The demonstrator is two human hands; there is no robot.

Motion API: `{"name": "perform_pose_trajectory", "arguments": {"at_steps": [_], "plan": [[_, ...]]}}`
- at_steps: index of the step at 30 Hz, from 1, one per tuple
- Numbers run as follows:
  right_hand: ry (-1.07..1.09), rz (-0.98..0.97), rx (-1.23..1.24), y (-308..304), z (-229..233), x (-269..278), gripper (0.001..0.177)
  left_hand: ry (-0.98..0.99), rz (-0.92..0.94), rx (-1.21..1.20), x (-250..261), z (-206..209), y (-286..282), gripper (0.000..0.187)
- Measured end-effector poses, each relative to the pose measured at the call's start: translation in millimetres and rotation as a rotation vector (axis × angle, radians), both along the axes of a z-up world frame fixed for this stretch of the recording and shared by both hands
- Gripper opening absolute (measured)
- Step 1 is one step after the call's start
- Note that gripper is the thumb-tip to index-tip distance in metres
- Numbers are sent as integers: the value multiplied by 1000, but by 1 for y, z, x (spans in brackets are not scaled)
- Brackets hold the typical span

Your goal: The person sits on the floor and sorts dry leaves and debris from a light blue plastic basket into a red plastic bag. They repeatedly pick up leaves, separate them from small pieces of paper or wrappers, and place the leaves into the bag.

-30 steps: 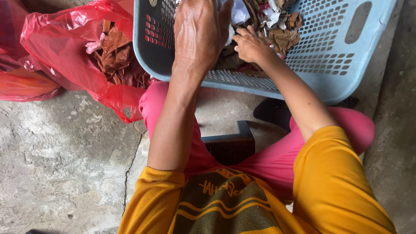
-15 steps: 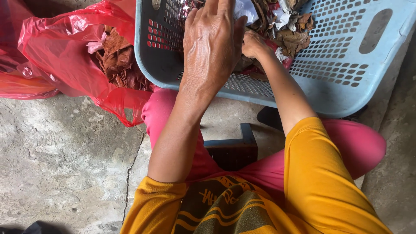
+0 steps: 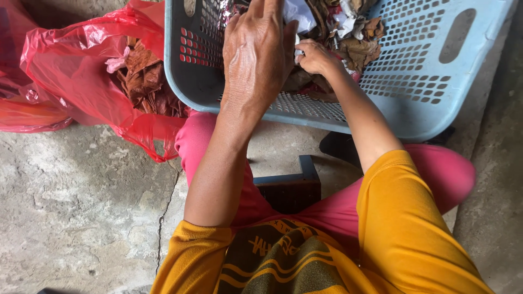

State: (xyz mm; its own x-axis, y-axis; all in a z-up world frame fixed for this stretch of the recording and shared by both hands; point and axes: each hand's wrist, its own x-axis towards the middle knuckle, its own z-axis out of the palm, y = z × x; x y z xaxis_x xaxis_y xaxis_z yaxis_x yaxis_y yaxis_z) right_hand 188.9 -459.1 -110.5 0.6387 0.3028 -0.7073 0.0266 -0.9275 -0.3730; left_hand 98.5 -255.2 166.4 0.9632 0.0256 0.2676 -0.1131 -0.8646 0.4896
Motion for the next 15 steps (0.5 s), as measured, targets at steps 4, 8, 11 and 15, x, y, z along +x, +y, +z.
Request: {"name": "perform_pose_trajectory", "arguments": {"at_steps": [4,8,11,15], "plan": [[-101,23,42,-29,29,4,51,-72,-36,-18,4,1,2,36],[-231,140,204,-57,83,-1,53,-81,-44,-5,4,-4,4,29],[-240,181,181,-74,133,-6,60,-107,-57,3,5,-7,5,28],[-145,33,59,-55,252,-41,55,-117,-96,-19,2,1,6,30]]}}
